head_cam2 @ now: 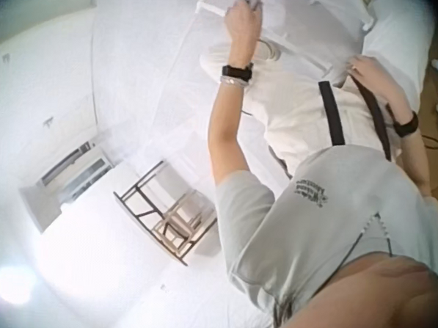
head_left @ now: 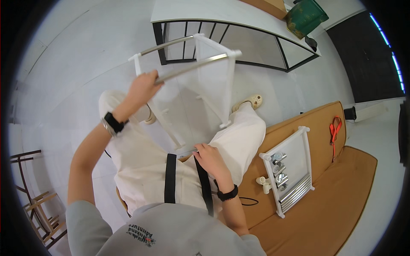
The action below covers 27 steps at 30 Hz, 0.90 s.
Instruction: Assembling a white plastic rolling cart by fitting metal poles into the frame components.
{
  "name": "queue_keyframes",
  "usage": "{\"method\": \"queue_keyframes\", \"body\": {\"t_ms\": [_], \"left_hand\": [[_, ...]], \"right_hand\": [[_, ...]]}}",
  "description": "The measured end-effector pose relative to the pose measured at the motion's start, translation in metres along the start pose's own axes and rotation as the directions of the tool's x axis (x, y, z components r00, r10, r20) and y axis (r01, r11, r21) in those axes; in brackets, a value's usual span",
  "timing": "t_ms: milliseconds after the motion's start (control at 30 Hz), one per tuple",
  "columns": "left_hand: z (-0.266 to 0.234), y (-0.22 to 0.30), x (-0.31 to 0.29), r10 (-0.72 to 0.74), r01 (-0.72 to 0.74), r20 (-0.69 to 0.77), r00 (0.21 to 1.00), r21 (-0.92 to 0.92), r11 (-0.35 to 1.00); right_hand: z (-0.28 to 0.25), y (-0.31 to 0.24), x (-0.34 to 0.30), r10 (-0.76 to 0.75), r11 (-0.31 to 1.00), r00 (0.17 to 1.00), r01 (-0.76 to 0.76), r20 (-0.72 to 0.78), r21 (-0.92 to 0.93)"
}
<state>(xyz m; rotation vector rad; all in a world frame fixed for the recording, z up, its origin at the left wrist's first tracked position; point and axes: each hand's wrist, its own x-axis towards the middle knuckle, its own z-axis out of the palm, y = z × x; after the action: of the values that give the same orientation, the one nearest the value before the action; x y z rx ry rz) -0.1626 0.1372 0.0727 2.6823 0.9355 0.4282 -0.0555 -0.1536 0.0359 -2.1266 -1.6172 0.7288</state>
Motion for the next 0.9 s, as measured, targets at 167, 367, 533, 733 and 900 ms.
{"method": "queue_keyframes", "body": {"t_ms": [167, 367, 533, 733, 900], "left_hand": [[0.013, 0.035, -0.062, 0.110, -0.122, 0.149, 0.983, 0.071, 0.990], [0.031, 0.068, -0.121, 0.241, -0.259, 0.312, 0.919, 0.016, 0.966], [0.030, 0.070, -0.157, 0.369, -0.406, 0.488, 0.791, -0.033, 0.913], [0.021, 0.068, -0.164, 0.456, -0.444, 0.501, 0.735, -0.152, 0.883], [0.026, 0.068, -0.129, 0.404, -0.450, 0.549, 0.732, -0.056, 0.891]], "right_hand": [[-0.027, -0.007, 0.031, -0.171, 0.983, 0.934, 0.138, -0.313, -0.125], [-0.044, -0.030, 0.064, -0.409, 0.856, 0.910, 0.360, -0.062, -0.370], [-0.011, -0.011, 0.060, -0.047, 0.905, 0.905, 0.217, 0.424, -0.364], [-0.005, 0.012, 0.057, -0.027, 0.858, 0.887, 0.257, 0.461, -0.444], [-0.013, 0.022, 0.079, -0.038, 0.862, 0.927, 0.219, 0.373, -0.457]]}}
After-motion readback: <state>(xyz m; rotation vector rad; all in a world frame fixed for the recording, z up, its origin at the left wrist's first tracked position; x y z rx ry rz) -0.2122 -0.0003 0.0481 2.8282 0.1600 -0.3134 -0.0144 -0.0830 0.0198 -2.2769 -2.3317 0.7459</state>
